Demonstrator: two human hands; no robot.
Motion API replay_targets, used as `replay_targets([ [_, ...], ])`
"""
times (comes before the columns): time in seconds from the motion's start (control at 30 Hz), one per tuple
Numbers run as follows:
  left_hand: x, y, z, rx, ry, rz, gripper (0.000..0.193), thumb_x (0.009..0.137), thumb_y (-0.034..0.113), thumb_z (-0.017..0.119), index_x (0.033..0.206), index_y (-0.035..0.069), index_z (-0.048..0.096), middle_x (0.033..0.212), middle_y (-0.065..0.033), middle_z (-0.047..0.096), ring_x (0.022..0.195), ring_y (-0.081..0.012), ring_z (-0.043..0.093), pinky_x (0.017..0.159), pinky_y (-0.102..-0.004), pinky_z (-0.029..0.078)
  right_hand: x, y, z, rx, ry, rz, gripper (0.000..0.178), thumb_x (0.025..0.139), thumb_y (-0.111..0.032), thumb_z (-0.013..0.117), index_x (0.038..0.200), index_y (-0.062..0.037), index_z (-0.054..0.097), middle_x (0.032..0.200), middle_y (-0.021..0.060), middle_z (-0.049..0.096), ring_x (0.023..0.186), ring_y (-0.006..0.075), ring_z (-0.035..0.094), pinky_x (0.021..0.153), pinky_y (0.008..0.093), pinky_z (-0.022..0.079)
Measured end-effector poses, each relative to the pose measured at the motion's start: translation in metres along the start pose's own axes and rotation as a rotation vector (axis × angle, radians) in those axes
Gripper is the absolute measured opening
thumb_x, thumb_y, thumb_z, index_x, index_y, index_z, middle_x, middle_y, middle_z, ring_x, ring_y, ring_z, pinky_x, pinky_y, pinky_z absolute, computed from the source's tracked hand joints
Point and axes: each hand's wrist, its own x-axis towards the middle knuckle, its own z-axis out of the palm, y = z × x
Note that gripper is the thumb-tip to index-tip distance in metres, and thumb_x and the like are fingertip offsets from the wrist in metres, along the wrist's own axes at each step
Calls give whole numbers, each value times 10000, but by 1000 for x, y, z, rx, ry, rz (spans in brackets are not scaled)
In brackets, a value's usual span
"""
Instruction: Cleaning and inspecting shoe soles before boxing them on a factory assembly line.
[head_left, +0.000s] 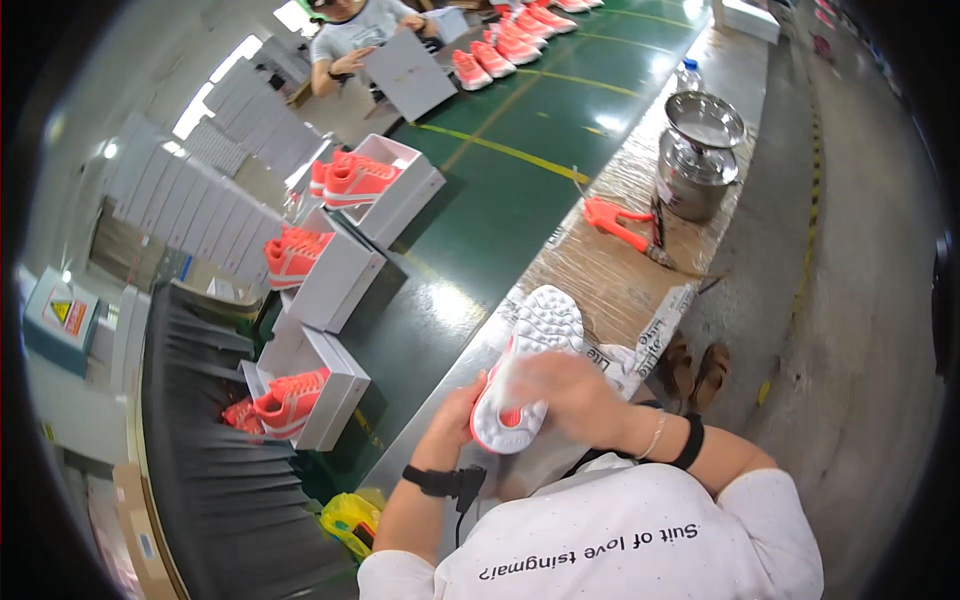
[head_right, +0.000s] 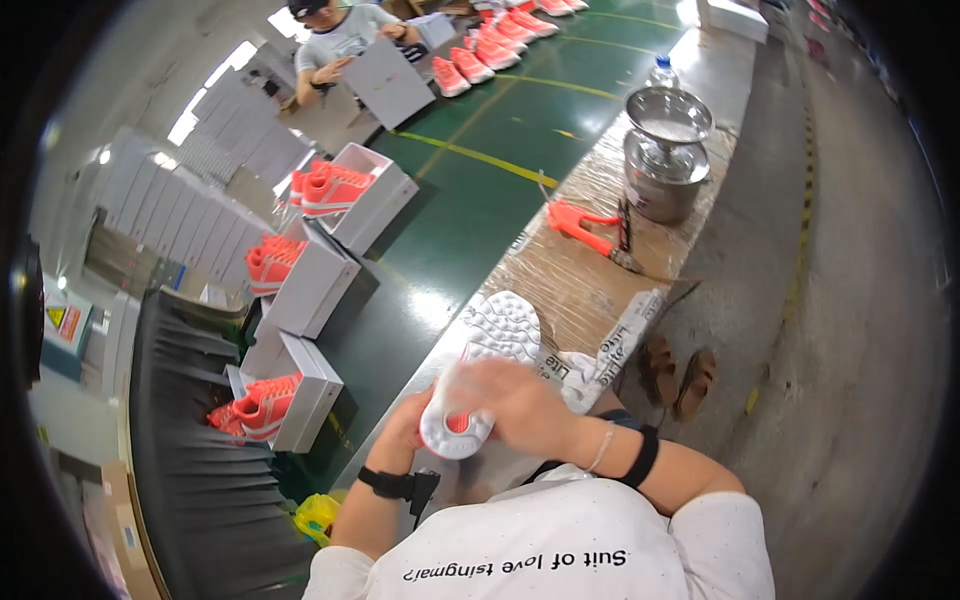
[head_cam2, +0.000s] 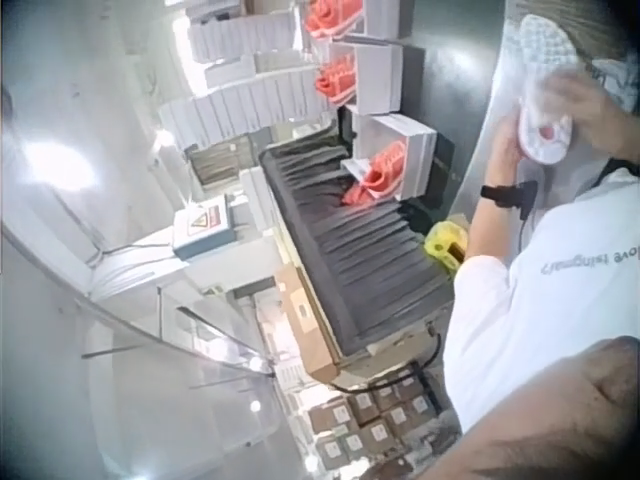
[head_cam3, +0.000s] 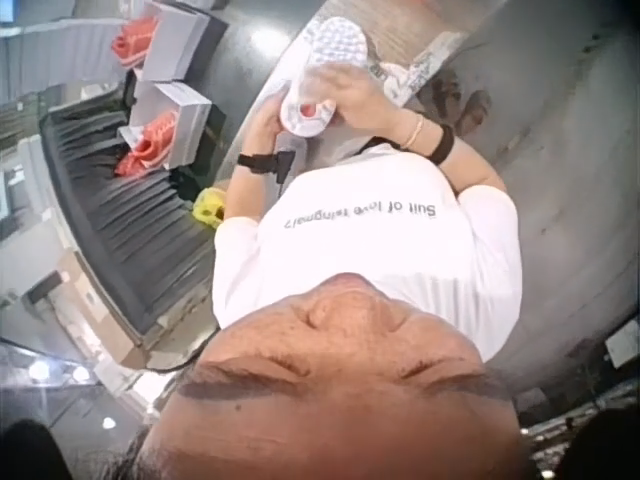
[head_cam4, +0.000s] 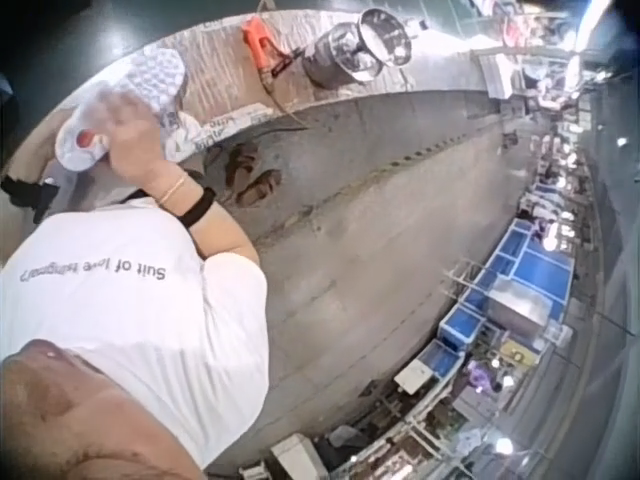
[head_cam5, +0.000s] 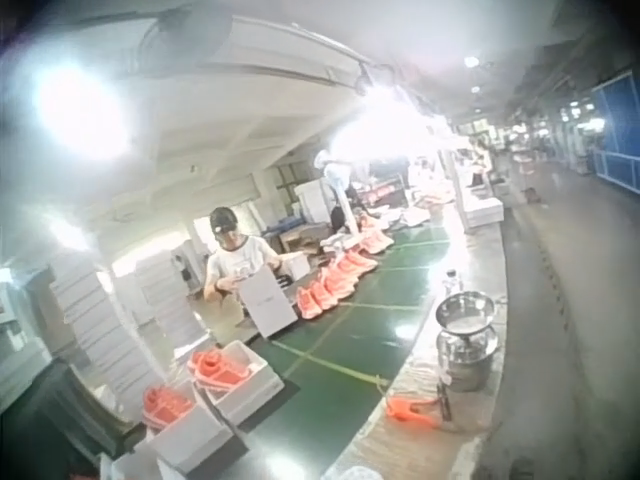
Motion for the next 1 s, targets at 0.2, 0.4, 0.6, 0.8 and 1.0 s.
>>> replay_targets([
  [0.2, -8, 5, 8, 68, 12, -20, 445, 972, 314, 430, 1131, -87, 539, 1071, -175, 622, 914, -219, 632, 802, -359, 534, 17, 86, 4, -284, 91, 256, 396, 747, 10, 501, 1080, -154, 637, 1198, 105, 569, 1070, 309, 528, 946, 413, 408],
  [0.4, 0, 9, 13, 151, 192, -69, 439, 977, 306, 422, 1116, -92, 547, 1033, -161, 635, 868, -225, 642, 765, -354, 539, 45, 95, 15, -157, -6, 238, 401, 700, 20, 541, 1056, -135, 641, 1227, 100, 548, 1044, 315, 523, 915, 406, 425],
  [0.6, 10, 3, -12, 19, 100, -97, 445, 966, 335, 443, 1079, -79, 564, 990, -146, 644, 838, -213, 646, 735, -347, 545, 54, 108, 5, -141, -60, 205, 383, 728, 23, 519, 1066, -116, 634, 1239, 87, 541, 1063, 317, 520, 952, 405, 413],
  [0.8, 32, 5, -4, -34, -26, -122, 457, 956, 343, 466, 1086, -84, 558, 1012, -156, 638, 845, -216, 644, 747, -351, 539, 12, 151, -7, -26, 77, 353, 421, 766, 65, 465, 1110, -114, 629, 1262, 105, 535, 1113, 320, 480, 998, 388, 356],
  [1.0, 45, -3, -16, -251, -90, -136, 453, 952, 338, 475, 1085, -88, 556, 1017, -166, 636, 847, -226, 643, 752, -357, 537, -17, 34, 3, 26, 25, 199, 525, 670, 83, 466, 1121, -132, 625, 1283, 107, 516, 1148, 300, 460, 995, 405, 337],
])
